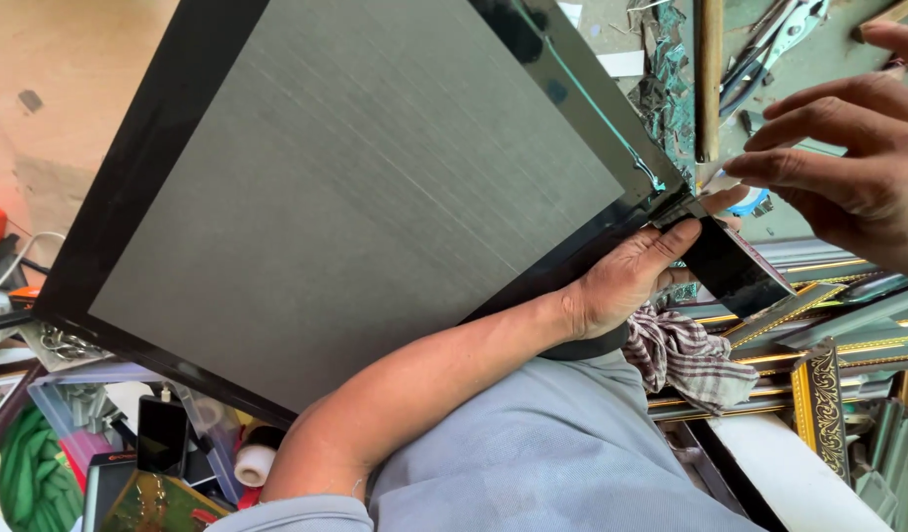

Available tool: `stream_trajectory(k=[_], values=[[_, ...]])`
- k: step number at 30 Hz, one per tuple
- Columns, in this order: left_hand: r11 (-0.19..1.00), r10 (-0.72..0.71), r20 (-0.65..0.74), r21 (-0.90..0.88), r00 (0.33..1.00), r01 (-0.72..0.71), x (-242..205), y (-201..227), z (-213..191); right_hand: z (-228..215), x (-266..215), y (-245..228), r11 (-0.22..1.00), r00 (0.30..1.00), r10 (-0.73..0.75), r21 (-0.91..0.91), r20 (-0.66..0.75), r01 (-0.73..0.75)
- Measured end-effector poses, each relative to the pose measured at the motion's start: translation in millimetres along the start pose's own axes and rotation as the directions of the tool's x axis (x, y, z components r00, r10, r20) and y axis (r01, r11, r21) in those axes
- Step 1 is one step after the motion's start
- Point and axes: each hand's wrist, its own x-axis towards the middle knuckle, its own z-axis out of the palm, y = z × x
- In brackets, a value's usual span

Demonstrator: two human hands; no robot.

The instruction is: Finishing the assembly and backing of a picture frame using tape, screws, and a drill.

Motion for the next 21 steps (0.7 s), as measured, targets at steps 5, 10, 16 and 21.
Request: stream_trajectory(k=[5,10,16,21], values=[[0.999,0.016,0.002,-0.047,1.000,-0.016,8,-35,-17,-36,13,-33,0.997,0.985,-0.069,-0.044,-0.158,0.063],[0.998,0.007,0.027,-0.069,1.000,-0.005,9,-40,-20,-58,14,-49,0.930,0.959,-0.216,-0.339,-0.186,0.144],[0.898,0.173,0.143,0.384,0.975,-0.216,-7,-5,6,-3,-15,-10,0.991,0.946,0.131,0.012,-0.298,-0.133],[0.421,0.237,0.340,0.808,0.910,-0.411,-27,12,21,73,-20,-28,0.719,0.797,0.597,0.502,-0.092,-0.481]])
